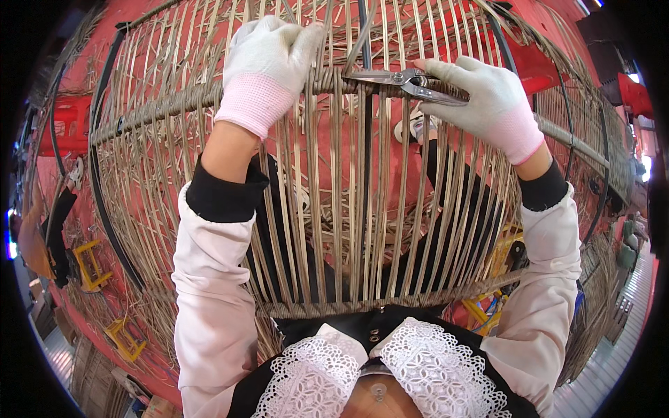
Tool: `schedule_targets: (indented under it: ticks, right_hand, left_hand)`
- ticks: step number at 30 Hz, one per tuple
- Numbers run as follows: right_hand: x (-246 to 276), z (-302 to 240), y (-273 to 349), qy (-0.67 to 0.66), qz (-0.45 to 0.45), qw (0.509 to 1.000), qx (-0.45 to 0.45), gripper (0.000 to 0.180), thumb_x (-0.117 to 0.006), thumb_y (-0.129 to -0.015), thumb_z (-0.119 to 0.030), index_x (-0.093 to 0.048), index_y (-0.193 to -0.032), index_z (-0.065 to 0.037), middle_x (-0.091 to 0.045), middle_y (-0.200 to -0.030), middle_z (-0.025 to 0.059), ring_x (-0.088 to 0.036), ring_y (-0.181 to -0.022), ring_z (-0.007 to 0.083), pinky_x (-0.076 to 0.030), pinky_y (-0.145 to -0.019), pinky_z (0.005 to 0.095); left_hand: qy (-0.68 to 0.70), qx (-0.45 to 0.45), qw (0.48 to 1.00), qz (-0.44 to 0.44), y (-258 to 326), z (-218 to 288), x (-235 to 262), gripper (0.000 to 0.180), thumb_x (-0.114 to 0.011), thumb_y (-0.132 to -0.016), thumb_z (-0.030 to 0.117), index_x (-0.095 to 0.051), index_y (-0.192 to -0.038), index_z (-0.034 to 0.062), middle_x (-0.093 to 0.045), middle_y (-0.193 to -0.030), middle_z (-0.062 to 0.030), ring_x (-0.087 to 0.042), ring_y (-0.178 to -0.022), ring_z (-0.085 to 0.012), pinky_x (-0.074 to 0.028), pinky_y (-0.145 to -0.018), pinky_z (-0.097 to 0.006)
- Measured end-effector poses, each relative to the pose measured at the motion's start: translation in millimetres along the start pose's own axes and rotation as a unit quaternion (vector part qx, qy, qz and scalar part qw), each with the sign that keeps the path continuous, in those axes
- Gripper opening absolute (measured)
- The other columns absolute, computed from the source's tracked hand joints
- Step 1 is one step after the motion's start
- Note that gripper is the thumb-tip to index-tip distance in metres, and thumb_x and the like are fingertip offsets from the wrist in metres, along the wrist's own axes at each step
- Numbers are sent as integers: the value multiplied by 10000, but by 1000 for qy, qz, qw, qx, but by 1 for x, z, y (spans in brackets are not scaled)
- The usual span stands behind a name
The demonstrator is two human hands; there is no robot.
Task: The person weaves a basket by wrapping thin reeds around a metal frame, using a staple gun to secure the reeds and shears to trim excess material. The person repeatedly wraps, staples, and trims the reeds along the frame.
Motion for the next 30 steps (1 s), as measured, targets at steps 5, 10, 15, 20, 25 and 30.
schedule_targets:
  ticks: [5, 10, 15, 20, 25, 30]
  right_hand:
    - [11, 6, 2, -70, 48, 993, -77, 523, -796, -789, -431, -684, -1256, -224, -613, -803, 65, -658, -714, 247, -525, -644, 368]
    - [4, -15, -14, 17, -7, 1000, -15, 575, -815, -758, -403, -668, -1286, -231, -572, -831, 59, -628, -740, 237, -512, -652, 362]
    - [1, -24, -25, 18, -4, 1000, 9, 515, -796, -778, -441, -686, -1239, -240, -602, -838, 46, -651, -713, 246, -530, -629, 368]
    - [6, -21, -25, -3, 4, 1000, -31, 519, -796, -782, -449, -689, -1250, -253, -623, -861, 50, -662, -760, 237, -535, -660, 361]
    - [-9, -36, -41, 21, -22, 999, 16, 597, -828, -760, -350, -656, -1324, -258, -582, -843, 40, -629, -754, 215, -514, -662, 349]
    - [-7, -38, -46, 30, -22, 999, 1, 503, -772, -791, -481, -688, -1227, -245, -644, -870, 53, -674, -770, 250, -546, -661, 378]
  left_hand:
    - [169, 33, 984, -48, 5, -9, 1, 414, -682, -915, 445, -778, -978, 47, -684, -986, -133, -634, -958, -282, -488, -886, -398]
    - [292, 78, 950, -78, 7, -12, 1, 398, -697, -912, 400, -764, -939, 8, -659, -908, -116, -635, -883, -244, -494, -801, -373]
    - [165, 46, 985, -17, 10, -21, 12, 411, -625, -952, 408, -754, -927, 19, -649, -941, -108, -615, -934, -260, -472, -863, -393]
    - [-43, -3, 999, -21, 11, -24, 11, 468, -607, -948, 501, -790, -929, 70, -680, -1029, -126, -616, -1012, -328, -468, -944, -459]
    - [262, 76, 960, -63, 18, -35, 12, 288, -682, -927, 283, -729, -965, 1, -629, -988, -67, -593, -996, -187, -446, -906, -295]
    - [59, 78, 994, 51, 19, -50, 34, 341, -710, -905, 375, -767, -964, 44, -661, -1006, -94, -604, -1008, -246, -468, -916, -367]
Point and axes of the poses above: each hand's wrist, its own y-axis away from the middle knuckle, its own x-axis out of the back of the hand, z = x × y, the point moved 8 cm from there along -y, towards the middle knuckle
